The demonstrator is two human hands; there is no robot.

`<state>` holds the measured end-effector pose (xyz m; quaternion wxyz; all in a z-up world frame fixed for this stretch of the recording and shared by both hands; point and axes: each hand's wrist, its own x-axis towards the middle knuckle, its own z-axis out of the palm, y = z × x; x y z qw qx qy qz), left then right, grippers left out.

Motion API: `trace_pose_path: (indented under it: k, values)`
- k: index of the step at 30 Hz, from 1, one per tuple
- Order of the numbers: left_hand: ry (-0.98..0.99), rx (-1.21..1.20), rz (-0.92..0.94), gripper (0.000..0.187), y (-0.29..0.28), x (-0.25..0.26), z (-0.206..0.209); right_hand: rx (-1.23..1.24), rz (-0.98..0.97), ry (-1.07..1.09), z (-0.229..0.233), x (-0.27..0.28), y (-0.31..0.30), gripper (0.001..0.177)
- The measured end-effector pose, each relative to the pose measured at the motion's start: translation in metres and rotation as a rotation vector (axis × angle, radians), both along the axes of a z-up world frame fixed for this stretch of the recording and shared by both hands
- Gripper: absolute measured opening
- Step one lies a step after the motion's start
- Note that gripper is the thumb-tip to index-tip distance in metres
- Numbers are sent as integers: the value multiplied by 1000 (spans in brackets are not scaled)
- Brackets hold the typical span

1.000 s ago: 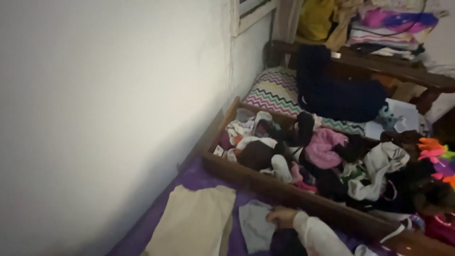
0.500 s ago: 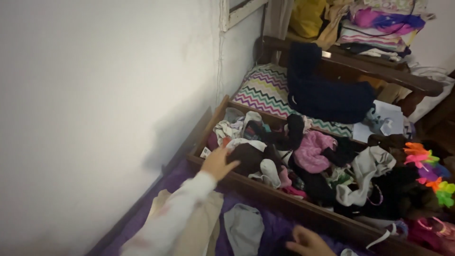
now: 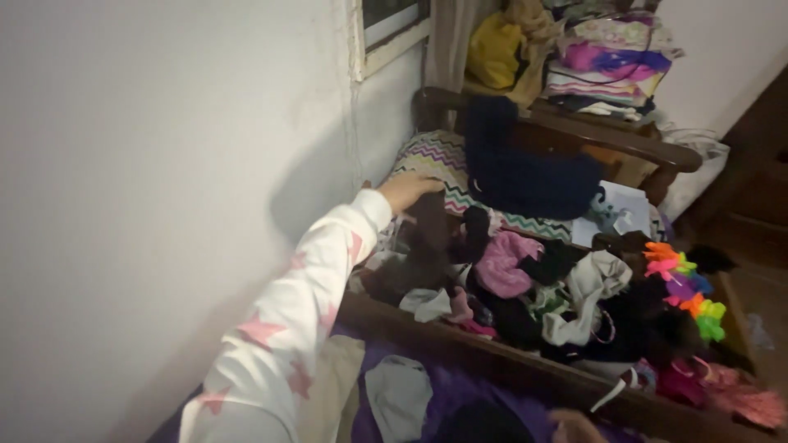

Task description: Folding and organizing pieces of underwear and socks into a dresser drawer.

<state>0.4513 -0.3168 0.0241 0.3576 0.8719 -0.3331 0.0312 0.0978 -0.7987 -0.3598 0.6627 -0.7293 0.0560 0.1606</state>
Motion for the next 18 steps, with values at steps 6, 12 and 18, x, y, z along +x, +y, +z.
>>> trace_pose_path:
  k: [6, 12, 18]
  values:
    - [401, -203, 130, 53, -66, -93, 134, 198, -158, -133, 277, 12, 105, 49]
    - [-145, -175, -380, 48, -130, -172, 147, -9, -188, -1002, 439, 68, 190, 80]
    - [-89, -604, -378, 47, -113, -236, 136, -31, -209, -802, 469, 98, 165, 33]
